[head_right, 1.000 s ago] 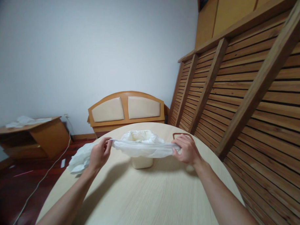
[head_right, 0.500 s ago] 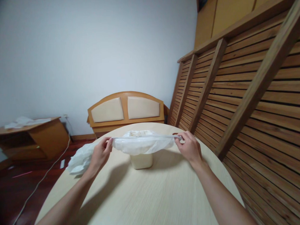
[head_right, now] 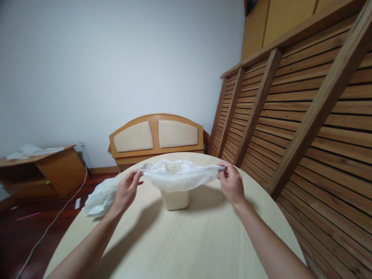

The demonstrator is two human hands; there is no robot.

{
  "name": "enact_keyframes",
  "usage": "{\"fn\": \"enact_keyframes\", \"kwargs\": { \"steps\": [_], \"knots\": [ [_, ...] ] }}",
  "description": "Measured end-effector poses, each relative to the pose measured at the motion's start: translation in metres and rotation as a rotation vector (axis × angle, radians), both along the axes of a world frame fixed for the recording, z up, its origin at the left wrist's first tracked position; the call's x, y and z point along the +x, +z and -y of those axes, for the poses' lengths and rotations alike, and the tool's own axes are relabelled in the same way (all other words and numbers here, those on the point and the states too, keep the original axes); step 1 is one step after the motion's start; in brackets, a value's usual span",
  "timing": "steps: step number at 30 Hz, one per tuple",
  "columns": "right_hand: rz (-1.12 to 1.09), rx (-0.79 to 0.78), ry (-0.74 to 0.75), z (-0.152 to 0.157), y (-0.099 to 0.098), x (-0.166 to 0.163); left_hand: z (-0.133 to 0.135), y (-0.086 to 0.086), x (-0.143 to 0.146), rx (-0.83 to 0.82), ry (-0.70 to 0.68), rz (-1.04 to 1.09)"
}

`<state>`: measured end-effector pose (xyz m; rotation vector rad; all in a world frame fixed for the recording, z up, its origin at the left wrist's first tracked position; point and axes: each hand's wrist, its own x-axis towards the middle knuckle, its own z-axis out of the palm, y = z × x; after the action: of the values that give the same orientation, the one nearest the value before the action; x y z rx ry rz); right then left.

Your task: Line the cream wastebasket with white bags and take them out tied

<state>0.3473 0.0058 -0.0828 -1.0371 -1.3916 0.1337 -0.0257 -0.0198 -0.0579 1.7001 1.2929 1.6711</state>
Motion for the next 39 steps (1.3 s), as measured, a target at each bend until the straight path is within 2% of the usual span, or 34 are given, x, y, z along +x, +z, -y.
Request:
{"fn": "enact_keyframes", "kwargs": {
  "steps": [5, 10, 15, 20, 26, 31, 39],
  "knots": [
    [0.004, 0.059, 0.073, 0.008, 0.005, -0.009, 0.010, 0.003, 0.012, 0.063, -0.088, -0.025],
    [0.019, 0.133, 0.162, 0.021, 0.015, -0.025, 0.020, 0.003, 0.024, 0.129, -0.155, -0.187],
    [0.213, 0.191, 0.168, 0.037, 0.026, -0.040, 0.022, -0.002, 0.029, 0.259, -0.199, -0.383],
    [0.491, 0.209, 0.288, 0.044, 0.022, -0.049, 0.021, -0.006, 0.031, 0.343, -0.239, -0.475],
    [0.572, 0.205, 0.323, 0.044, 0.018, -0.057, 0.021, -0.009, 0.036, 0.367, -0.247, -0.504],
    [0.576, 0.299, 0.316, 0.043, 0.018, -0.061, 0.026, -0.003, 0.037, 0.386, -0.280, -0.524],
    [0.595, 0.447, 0.321, 0.049, 0.024, -0.061, 0.043, 0.013, 0.037, 0.472, -0.413, -0.543]
  ]
}}
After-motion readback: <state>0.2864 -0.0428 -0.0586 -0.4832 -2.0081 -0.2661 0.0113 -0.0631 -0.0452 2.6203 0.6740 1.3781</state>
